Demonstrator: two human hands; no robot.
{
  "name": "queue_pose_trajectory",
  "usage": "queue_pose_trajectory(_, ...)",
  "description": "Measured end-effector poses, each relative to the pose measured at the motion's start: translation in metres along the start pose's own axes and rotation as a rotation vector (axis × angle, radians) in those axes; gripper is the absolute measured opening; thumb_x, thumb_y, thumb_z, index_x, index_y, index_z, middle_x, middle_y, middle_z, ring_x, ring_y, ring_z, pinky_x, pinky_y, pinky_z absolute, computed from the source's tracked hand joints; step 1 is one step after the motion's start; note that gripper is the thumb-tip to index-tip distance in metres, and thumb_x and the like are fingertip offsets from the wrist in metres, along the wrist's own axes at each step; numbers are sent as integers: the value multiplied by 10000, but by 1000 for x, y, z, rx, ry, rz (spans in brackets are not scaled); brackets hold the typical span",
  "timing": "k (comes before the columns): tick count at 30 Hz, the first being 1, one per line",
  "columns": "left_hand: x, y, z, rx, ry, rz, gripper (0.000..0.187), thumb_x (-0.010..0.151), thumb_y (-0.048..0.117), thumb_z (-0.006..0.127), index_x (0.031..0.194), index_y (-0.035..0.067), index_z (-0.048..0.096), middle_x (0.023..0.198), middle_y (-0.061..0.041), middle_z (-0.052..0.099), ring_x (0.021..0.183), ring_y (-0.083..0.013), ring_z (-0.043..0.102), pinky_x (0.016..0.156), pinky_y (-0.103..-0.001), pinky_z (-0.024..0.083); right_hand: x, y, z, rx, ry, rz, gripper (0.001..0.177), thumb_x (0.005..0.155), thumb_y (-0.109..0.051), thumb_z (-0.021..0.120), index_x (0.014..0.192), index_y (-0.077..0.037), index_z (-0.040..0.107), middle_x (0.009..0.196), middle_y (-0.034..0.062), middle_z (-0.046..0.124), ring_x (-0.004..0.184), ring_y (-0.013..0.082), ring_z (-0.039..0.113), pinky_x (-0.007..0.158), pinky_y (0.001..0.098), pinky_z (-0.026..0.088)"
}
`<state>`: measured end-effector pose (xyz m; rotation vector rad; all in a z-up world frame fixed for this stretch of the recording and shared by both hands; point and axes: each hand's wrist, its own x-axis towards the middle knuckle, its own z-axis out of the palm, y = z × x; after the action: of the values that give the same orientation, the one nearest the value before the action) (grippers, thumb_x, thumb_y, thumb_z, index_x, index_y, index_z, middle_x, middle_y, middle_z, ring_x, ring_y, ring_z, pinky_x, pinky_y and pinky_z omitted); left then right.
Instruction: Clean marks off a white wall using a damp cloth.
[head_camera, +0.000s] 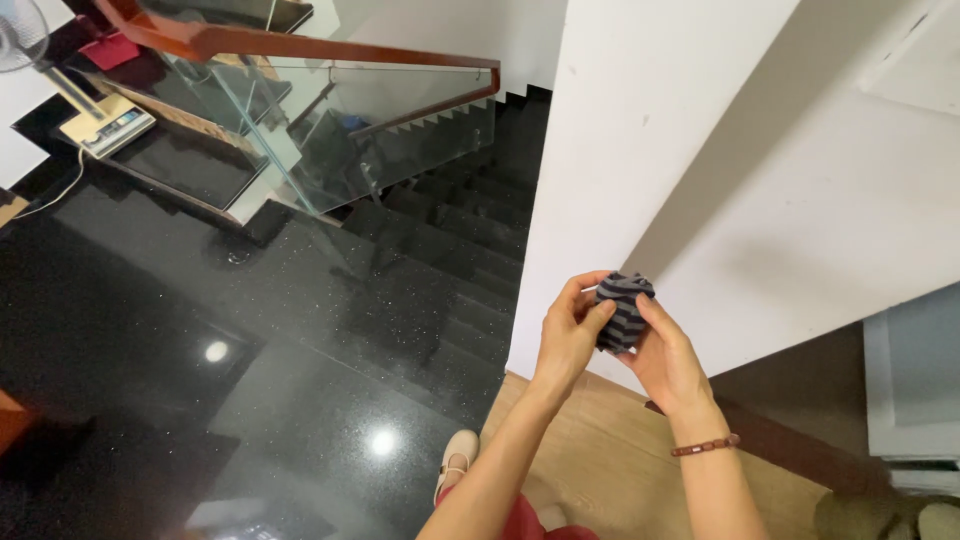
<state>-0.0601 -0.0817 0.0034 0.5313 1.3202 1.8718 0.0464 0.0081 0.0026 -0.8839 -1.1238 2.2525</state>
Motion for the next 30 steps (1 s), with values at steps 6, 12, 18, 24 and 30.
queue_pose_trajectory(6, 8, -15, 5, 79, 16, 56, 353, 936, 29, 627, 1282, 93, 650, 1184, 43, 636, 948, -103, 641, 821, -261, 547, 0, -1, -18, -21, -16, -21, 513, 934, -394, 608, 1377, -146, 539, 1174, 3, 638, 1037, 146, 567, 874, 377, 461)
queue_pose_trajectory(12, 13, -6, 18, 202, 11, 45, 355, 893, 36, 675, 1239, 115, 671, 1163, -85, 716, 959, -145, 642, 805, -294, 531, -7, -8, -29, 27, 0, -50, 482, 920, -338, 612, 1344, -119, 542, 1164, -12, 652, 1053, 120, 597, 882, 340, 503)
queue_pose_trajectory(18, 18, 24, 38, 754, 116, 538, 485, 841, -22, 710, 1287, 151, 632, 1416, -145, 501, 1179, -310, 506, 983, -404, 456, -3, -36, -32, -86, 201, -217, 345, 969, -218, 608, 1275, -63, 639, 1083, -8, 691, 932, 103, 608, 756, 313, 497)
queue_pose_trajectory(24, 51, 23, 51, 945, 237, 936, 703, 897, -34, 678, 1531, 182, 463, 1626, -237, 229, 1482, -411, 287, 1196, -525, 283, 22, -139, -31, -610, 321, -1134, 234, 1094, -7, 675, 1315, 55, 627, 1193, 79, 638, 1060, 135, 566, 1003, 324, 493)
queue_pose_trajectory(30, 111, -11, 54, 1086, 339, 1131, 716, 1009, 189, 711, 1621, 215, 342, 1680, -202, 136, 1571, -387, 100, 1293, -559, 144, 43, -268, 37, -935, 543, -1743, 377, 991, 75, 769, 1312, -45, 613, 1279, 92, 520, 1153, 197, 617, 927, 311, 539)
